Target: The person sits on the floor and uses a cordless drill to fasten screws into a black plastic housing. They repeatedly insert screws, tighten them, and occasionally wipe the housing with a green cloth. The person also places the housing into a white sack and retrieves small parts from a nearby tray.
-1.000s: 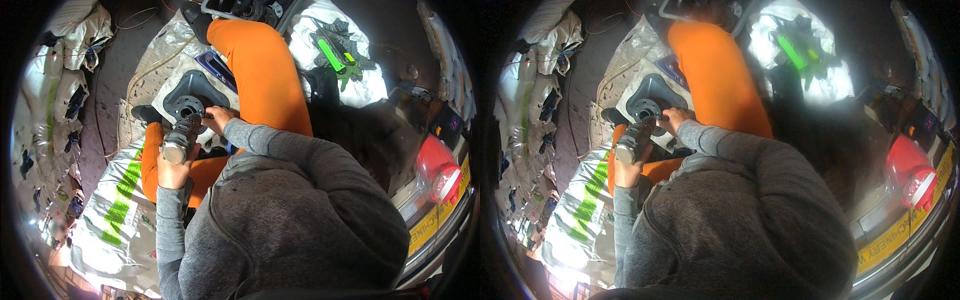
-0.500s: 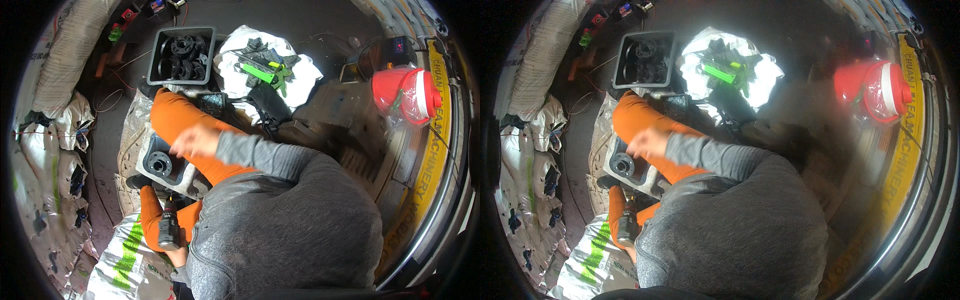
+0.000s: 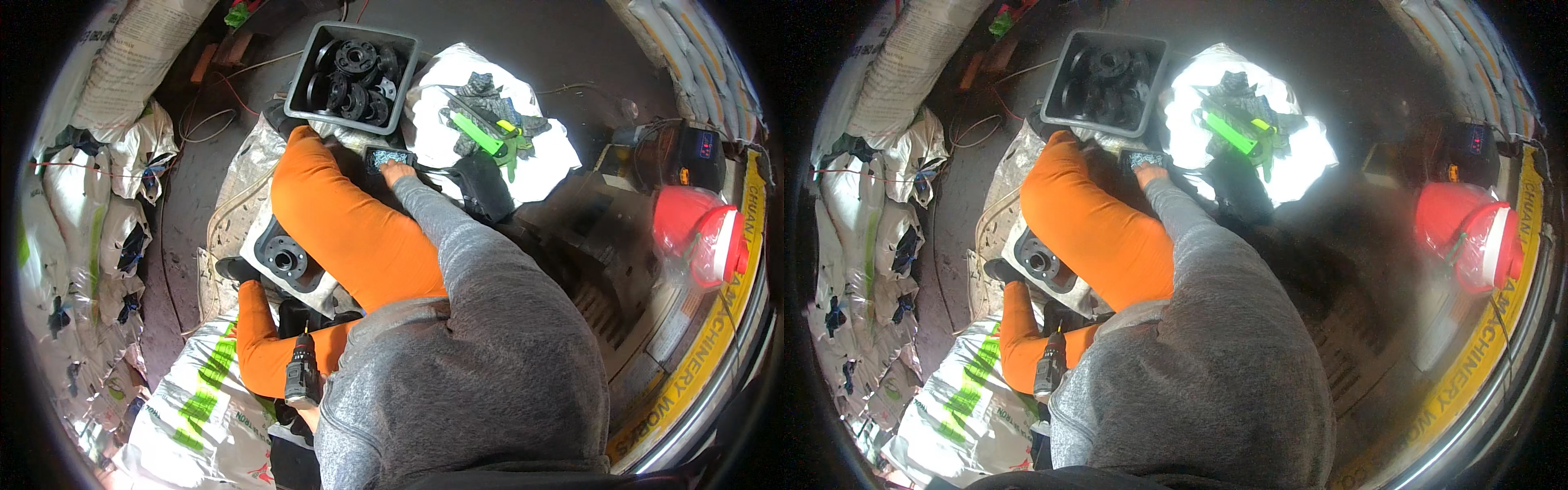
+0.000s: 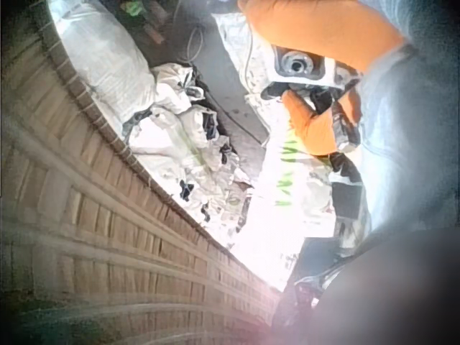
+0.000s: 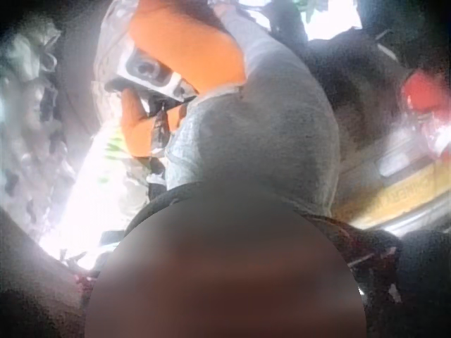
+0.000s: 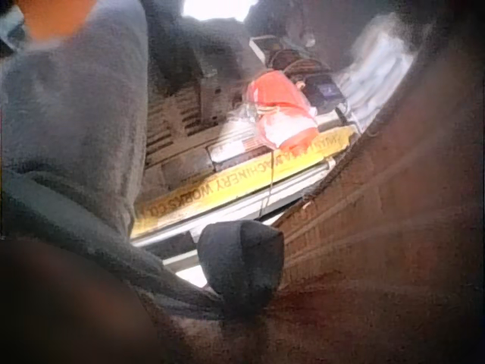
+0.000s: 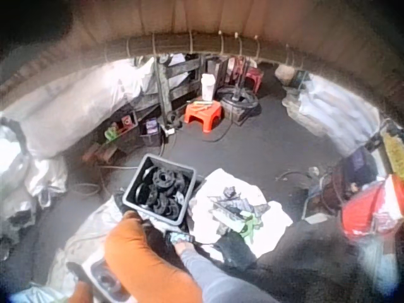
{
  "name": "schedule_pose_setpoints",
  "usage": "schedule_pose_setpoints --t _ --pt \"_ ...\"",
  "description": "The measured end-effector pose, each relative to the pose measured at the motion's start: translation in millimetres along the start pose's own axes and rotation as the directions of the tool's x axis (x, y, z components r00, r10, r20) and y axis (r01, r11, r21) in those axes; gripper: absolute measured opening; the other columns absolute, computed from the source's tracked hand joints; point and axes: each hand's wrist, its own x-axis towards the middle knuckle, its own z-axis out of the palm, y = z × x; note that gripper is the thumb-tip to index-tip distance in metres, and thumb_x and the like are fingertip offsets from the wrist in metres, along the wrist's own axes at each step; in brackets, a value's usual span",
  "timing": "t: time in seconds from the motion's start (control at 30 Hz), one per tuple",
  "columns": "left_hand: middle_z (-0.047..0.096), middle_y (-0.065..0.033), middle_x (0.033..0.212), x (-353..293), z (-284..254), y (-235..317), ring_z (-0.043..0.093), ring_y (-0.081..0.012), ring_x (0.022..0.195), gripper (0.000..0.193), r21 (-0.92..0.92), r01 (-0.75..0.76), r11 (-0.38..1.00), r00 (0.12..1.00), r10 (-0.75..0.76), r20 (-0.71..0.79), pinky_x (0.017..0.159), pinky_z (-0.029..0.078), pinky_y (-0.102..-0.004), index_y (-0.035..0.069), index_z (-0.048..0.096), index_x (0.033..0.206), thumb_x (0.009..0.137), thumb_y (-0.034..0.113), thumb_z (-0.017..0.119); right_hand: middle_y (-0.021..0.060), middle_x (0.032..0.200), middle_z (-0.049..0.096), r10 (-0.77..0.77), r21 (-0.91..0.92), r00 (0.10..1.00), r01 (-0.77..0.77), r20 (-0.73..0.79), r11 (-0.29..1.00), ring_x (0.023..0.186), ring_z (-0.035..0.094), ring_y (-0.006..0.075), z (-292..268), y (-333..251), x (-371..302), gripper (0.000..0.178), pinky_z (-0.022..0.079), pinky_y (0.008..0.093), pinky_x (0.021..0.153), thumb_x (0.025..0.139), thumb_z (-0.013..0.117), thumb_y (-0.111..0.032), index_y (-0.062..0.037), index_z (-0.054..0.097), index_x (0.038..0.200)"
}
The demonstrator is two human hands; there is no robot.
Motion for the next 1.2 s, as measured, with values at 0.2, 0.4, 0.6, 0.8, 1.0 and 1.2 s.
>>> schedule_pose_setpoints --t 0.2,0.4,0.6,0.8,1.0,1.2 --pt "0.061 -0.0042 0.080 12.2 2.7 -1.0 0.051 -0.0101 0.053 0.034 0.002 0.016 1.000 1.000 -0.016 0.000 0.048 0.040 -0.0255 0.001 0.058 0.110 0.084 0.019 0.069 0.0147 0.120 0.062 0.139 0.022 0.962 -0.148 0.235 0.989 0.110 0.060 0.0316 -11.5 -1.8 11.5 0.033 0.050 0.0430 0.091 0.092 0.042 -0.017 -0.0082 0.065 0.113" --pt "0.061 -0.0043 0.079 25.1 8.2 -11.0 0.052 -0.0106 0.055 0.036 0.000 -0.033 0.999 0.999 0.033 0.007 0.049 0.041 -0.0258 0.001 0.058 0.110 0.084 0.023 0.070 0.0146 0.106 0.067 0.133 0.031 0.991 -0.133 0.009 0.991 0.098 0.065 0.0321 -14.6 1.9 -5.2 0.025 0.051 0.0452 0.085 0.087 0.048 -0.023 -0.0144 0.070 0.097" --pt "0.061 -0.0044 0.079 28.5 14.6 -17.5 0.053 -0.0111 0.056 0.038 -0.014 -0.090 0.996 0.996 0.090 0.003 0.050 0.042 -0.0262 0.001 0.059 0.109 0.084 0.026 0.070 0.0121 0.090 0.068 0.335 0.395 0.941 -0.292 -0.043 0.871 0.089 0.064 0.0344 -51.0 -10.9 -10.7 0.024 0.051 0.0450 0.080 0.082 0.059 -0.030 -0.0117 0.063 0.096" --pt "0.062 -0.0044 0.079 22.5 11.3 -29.9 0.053 -0.0115 0.057 0.040 -0.034 -0.126 0.991 0.992 0.126 -0.007 0.052 0.042 -0.0265 0.000 0.059 0.109 0.084 0.030 0.070 0.0014 0.079 0.065 -0.067 0.982 0.986 0.142 -0.151 -0.123 0.058 0.055 0.0064 -163.5 -97.5 -65.3 0.017 0.054 0.0238 0.053 0.086 0.067 -0.016 -0.0038 0.070 0.097" --pt "0.062 -0.0045 0.079 -31.4 -24.7 -47.7 0.054 -0.0120 0.058 0.042 -0.017 -0.212 0.977 0.977 0.211 -0.038 0.053 0.043 -0.0268 0.000 0.059 0.108 0.084 0.033 0.070 0.0021 0.079 0.062 -0.682 0.913 0.663 -0.407 0.308 0.016 0.064 0.059 0.0064 -178.5 -206.4 -163.3 0.027 0.056 0.0254 0.058 0.090 0.063 -0.017 -0.0015 0.065 0.112" --pt "0.063 -0.0051 0.079 -70.2 -33.7 -49.4 0.055 -0.0123 0.059 0.045 -0.063 -0.246 0.967 0.969 0.244 -0.044 0.053 0.044 -0.0269 -0.001 0.060 0.105 0.082 0.036 0.073 -0.0025 0.077 0.058 -0.721 0.823 0.550 -0.566 0.422 0.049 0.068 0.056 0.0047 -163.7 -214.8 -178.5 0.024 0.052 0.0253 0.060 0.088 0.066 -0.020 -0.0048 0.064 0.106"
